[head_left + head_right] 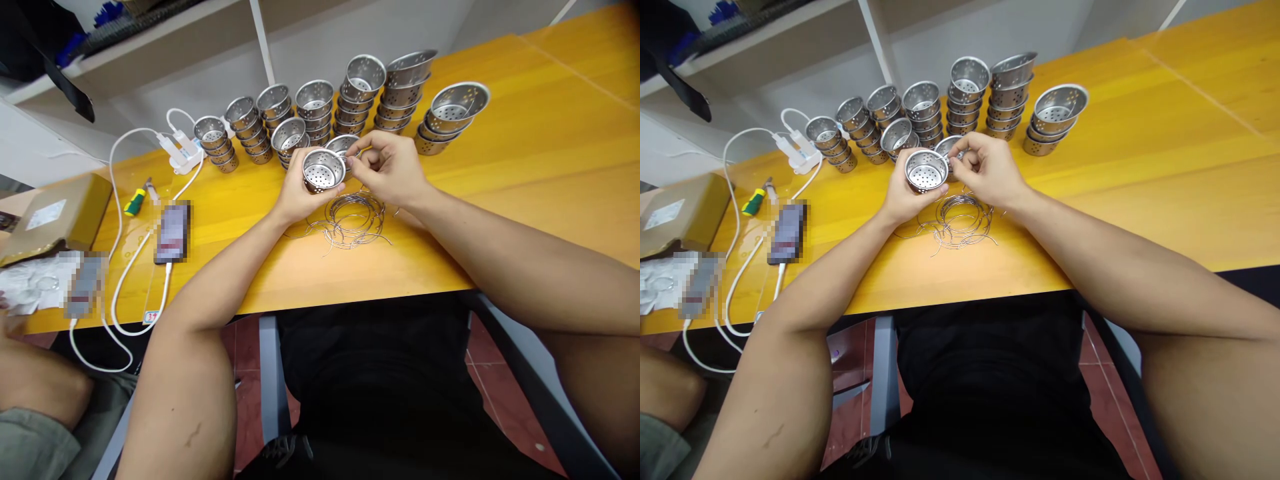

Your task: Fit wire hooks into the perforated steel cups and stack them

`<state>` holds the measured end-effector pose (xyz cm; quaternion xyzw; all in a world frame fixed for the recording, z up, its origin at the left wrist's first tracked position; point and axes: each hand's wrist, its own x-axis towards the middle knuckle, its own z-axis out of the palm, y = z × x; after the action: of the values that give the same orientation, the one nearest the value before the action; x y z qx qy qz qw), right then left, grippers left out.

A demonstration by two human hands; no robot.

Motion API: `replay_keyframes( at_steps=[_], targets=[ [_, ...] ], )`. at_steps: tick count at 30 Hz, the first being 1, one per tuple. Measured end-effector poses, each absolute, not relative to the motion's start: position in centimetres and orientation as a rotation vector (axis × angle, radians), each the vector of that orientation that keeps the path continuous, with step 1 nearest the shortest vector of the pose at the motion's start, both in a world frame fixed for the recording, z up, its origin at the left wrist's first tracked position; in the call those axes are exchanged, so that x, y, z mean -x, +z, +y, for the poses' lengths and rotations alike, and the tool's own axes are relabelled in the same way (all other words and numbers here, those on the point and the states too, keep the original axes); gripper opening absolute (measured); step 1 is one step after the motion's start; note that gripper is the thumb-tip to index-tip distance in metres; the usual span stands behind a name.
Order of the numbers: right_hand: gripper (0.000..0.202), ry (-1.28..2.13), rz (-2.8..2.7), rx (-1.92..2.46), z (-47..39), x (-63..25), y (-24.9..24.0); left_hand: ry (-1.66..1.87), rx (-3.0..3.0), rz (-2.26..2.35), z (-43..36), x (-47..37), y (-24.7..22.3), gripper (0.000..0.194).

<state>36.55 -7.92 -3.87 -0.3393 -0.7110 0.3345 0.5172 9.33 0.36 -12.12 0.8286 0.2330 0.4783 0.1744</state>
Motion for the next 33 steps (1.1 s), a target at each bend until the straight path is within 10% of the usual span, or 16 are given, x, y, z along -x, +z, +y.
replay_keyframes(
  at_steps=[33],
  targets=[
    [0.062,0.685,-1.667,0.872,-9.3,-34.2,-2.9,1.159,-2.272,0.783,-3.1,-10.4,-9.7,0.117]
  ],
)
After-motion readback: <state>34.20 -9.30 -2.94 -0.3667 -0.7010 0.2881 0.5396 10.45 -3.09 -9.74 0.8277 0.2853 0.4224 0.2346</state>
